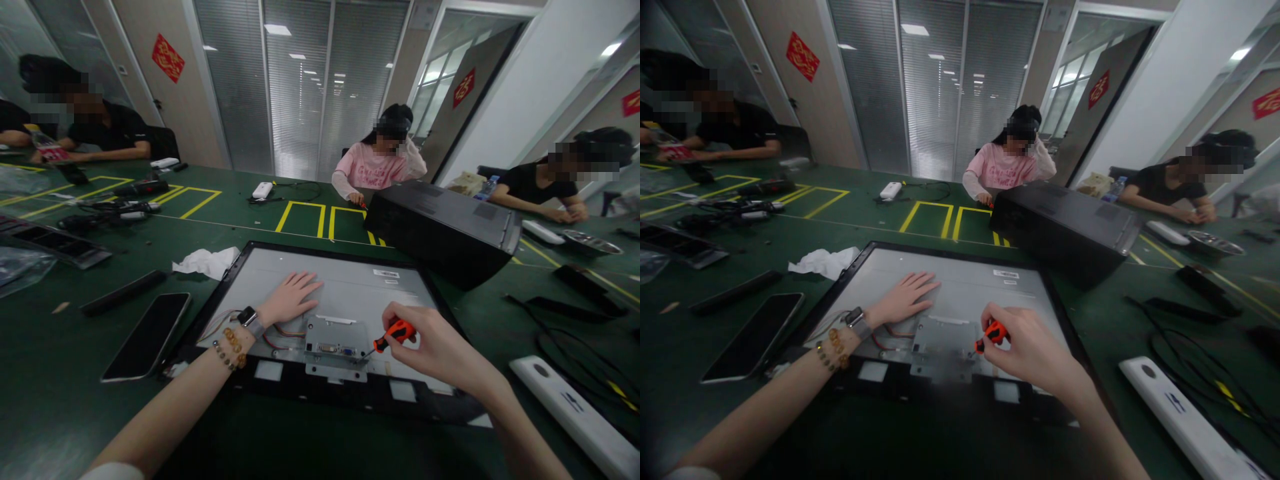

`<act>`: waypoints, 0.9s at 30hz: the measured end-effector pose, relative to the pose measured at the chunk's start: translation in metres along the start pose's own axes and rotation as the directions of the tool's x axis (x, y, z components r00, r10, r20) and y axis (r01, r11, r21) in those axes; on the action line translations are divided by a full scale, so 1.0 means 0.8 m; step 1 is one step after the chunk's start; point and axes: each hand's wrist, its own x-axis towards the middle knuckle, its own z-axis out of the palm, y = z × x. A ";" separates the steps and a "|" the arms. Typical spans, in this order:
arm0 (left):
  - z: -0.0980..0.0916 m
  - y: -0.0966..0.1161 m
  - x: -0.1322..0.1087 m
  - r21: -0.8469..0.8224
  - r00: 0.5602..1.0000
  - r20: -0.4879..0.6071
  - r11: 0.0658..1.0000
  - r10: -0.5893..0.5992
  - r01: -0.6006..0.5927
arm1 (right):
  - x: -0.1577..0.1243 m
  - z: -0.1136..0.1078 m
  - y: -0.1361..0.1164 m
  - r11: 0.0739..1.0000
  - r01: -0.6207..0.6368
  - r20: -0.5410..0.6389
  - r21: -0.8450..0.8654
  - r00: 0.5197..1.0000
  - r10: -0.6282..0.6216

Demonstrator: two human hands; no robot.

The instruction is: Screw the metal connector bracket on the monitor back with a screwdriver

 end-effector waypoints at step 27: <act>0.001 0.000 0.001 -0.008 1.000 -0.005 1.000 0.001 -0.001 | -0.006 -0.011 -0.019 0.994 0.105 0.040 0.007 0.994 -0.106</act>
